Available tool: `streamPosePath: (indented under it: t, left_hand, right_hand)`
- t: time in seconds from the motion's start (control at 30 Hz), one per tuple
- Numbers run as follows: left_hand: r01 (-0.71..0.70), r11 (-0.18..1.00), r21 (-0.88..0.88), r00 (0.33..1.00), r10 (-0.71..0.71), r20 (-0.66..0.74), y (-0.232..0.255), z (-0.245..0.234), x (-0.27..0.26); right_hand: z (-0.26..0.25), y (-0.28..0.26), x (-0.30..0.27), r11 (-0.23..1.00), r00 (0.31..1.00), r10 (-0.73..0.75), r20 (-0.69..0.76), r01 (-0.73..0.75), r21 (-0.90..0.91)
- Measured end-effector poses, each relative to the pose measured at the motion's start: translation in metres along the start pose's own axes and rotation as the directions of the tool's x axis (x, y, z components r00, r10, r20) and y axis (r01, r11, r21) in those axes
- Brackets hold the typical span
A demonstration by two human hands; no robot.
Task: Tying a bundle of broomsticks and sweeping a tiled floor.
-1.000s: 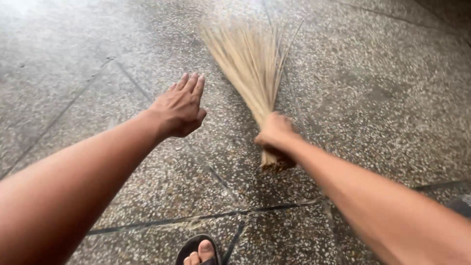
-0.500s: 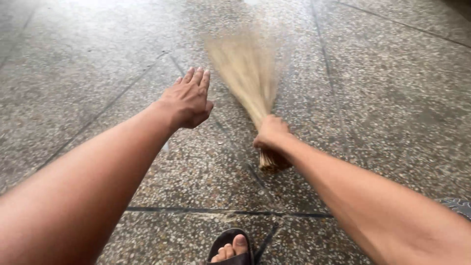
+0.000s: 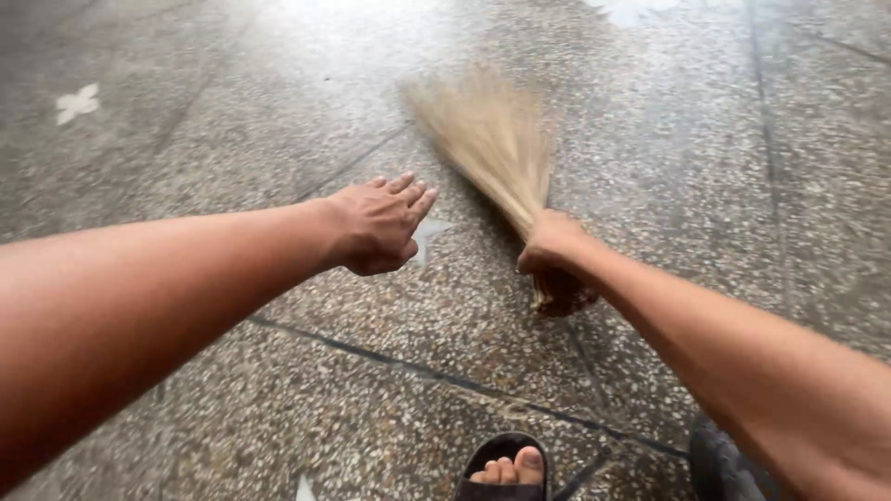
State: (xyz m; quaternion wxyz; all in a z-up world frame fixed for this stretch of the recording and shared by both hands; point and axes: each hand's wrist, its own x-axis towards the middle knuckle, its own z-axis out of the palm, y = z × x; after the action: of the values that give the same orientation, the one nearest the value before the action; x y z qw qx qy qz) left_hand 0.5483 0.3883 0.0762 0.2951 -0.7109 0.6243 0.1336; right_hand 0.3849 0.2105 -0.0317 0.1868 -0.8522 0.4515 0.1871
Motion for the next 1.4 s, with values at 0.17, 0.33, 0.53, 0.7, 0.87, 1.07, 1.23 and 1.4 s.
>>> streamPosePath:
  t: [0.17,0.33,0.53,0.7,0.87,1.07,1.23,1.4]
  left_hand:
    - [0.094,0.995,-0.013,0.996,-0.094,0.009,-0.011,0.0,-0.024]
    - [0.173,0.964,-0.203,0.979,-0.191,-0.071,-0.018,0.044,-0.036]
    - [0.208,0.955,-0.211,0.978,-0.209,0.019,-0.009,0.093,-0.076]
    - [0.264,0.912,-0.315,0.959,-0.282,-0.011,-0.018,0.124,-0.113]
    - [0.323,0.888,-0.326,0.946,-0.316,0.076,-0.024,0.149,-0.159]
    - [0.355,0.891,-0.283,0.934,-0.326,0.146,-0.043,0.187,-0.185]
    - [0.327,0.906,-0.269,0.945,-0.309,0.107,-0.063,0.205,-0.183]
    - [0.299,0.909,-0.291,0.954,-0.296,0.056,-0.089,0.22,-0.184]
  right_hand:
    - [-0.036,-0.033,0.018,0.992,0.991,-0.119,-0.055,0.121,0.034]
    - [-0.005,-0.041,0.035,0.994,0.995,-0.057,-0.086,0.065,0.084]
    - [0.03,-0.084,0.007,0.908,0.925,-0.377,0.047,0.379,-0.179]
    - [0.017,-0.126,-0.064,0.536,0.632,-0.755,0.175,0.748,-0.391]
    - [0.052,-0.137,-0.01,0.639,0.716,-0.693,0.084,0.664,-0.388]
    - [0.055,-0.188,-0.049,0.73,0.754,-0.656,0.025,0.643,-0.233]
    - [0.081,-0.19,-0.023,0.332,0.509,-0.828,0.236,0.784,-0.525]
    - [0.054,-0.235,-0.007,0.696,0.729,-0.681,0.063,0.672,-0.251]
